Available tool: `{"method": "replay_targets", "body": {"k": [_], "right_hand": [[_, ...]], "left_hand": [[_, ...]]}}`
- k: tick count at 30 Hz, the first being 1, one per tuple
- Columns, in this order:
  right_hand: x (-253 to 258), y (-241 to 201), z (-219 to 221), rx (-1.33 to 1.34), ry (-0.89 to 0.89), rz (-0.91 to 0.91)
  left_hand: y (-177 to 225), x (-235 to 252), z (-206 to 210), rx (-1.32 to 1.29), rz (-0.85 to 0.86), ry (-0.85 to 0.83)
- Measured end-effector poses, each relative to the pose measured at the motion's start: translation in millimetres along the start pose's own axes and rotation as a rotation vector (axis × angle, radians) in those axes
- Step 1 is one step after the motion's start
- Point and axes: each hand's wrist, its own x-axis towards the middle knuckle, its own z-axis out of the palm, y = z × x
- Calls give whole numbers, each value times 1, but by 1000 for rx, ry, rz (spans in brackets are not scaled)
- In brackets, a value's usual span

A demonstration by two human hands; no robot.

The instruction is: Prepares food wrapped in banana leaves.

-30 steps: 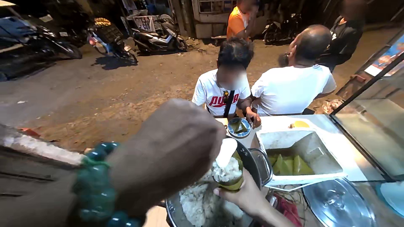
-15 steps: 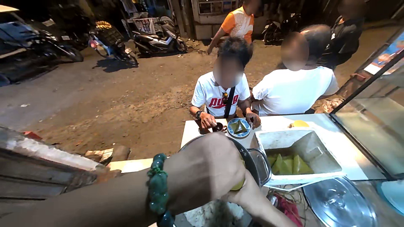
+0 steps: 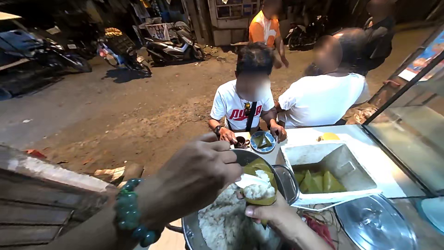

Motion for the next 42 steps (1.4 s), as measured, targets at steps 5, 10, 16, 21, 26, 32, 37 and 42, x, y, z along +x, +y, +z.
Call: {"method": "replay_targets", "body": {"k": [5, 10, 16, 21, 26, 32, 37, 42], "right_hand": [[-2, -1, 2, -4, 71, 33], [3, 0, 3, -57, 105, -72], [3, 2, 9, -121, 282, -117], [2, 2, 15, -161, 387, -142], [4, 9, 14, -347, 386, -175], [5, 23, 5, -538, 271, -279], [6, 23, 5, -563, 287, -239], [7, 18, 8, -745, 289, -145]], "left_hand": [[6, -1, 22, -153, -11, 1], [1, -4, 3, -53, -124, 147], [33, -30, 20, 35, -365, 167], [86, -53, 31, -130, -488, -28], [109, -56, 39, -236, -519, -89], [102, -54, 32, -377, -588, -117], [112, -52, 46, -464, -675, -71], [125, -54, 49, -568, -893, -25]]}}
